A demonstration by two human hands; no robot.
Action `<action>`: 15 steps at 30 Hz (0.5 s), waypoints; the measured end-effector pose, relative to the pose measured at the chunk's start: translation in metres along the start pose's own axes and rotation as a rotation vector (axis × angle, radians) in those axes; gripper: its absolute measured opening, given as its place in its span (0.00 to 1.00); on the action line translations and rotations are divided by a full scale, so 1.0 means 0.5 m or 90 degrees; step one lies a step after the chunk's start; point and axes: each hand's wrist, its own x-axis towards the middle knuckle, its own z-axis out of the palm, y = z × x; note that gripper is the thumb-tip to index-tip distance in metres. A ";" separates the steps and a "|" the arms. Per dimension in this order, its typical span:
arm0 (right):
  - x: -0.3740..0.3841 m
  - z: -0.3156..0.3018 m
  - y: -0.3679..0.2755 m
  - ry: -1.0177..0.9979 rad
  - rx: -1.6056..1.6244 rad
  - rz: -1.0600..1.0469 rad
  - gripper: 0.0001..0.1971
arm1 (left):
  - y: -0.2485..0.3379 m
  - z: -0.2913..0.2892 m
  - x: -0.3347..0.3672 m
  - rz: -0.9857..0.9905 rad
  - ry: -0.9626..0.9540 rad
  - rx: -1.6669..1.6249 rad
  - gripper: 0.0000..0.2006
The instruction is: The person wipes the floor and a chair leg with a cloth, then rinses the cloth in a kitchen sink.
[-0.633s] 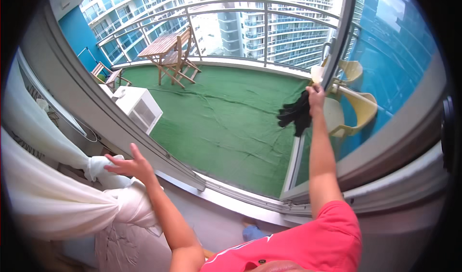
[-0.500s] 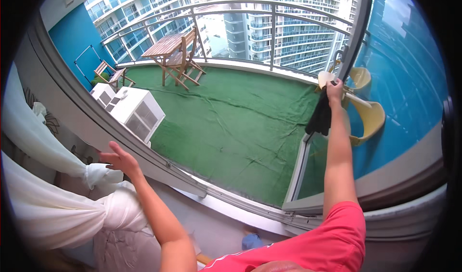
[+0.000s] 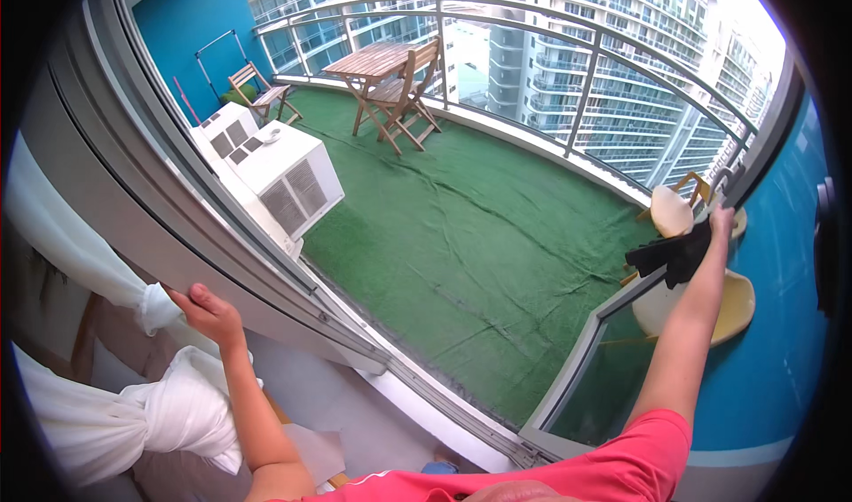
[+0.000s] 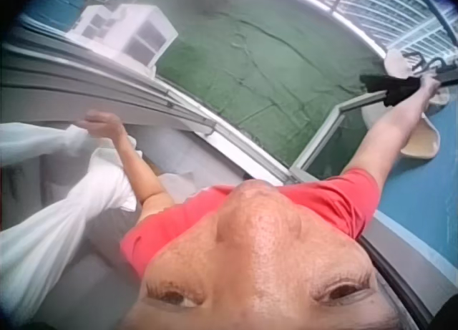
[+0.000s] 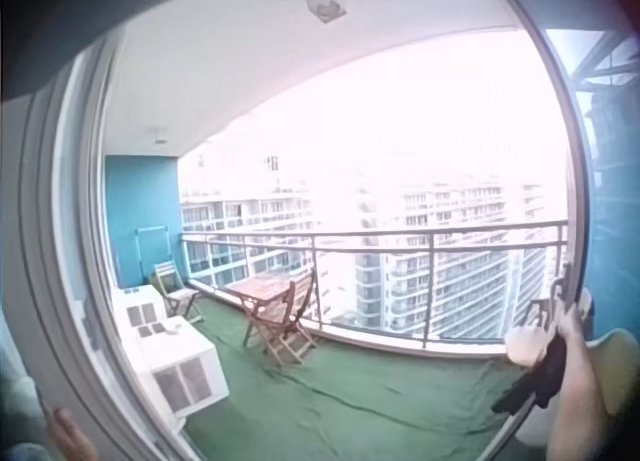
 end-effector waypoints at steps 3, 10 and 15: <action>0.133 -0.048 0.032 -0.072 0.156 -0.222 0.28 | -0.074 -0.016 -0.040 -0.063 0.038 -0.036 0.24; 0.133 0.099 0.045 -0.094 0.077 -0.109 0.31 | -0.034 0.007 -0.010 0.021 0.029 -0.055 0.25; 0.130 0.089 0.009 0.017 0.043 -0.135 0.25 | -0.025 0.004 -0.010 -0.024 0.035 -0.029 0.27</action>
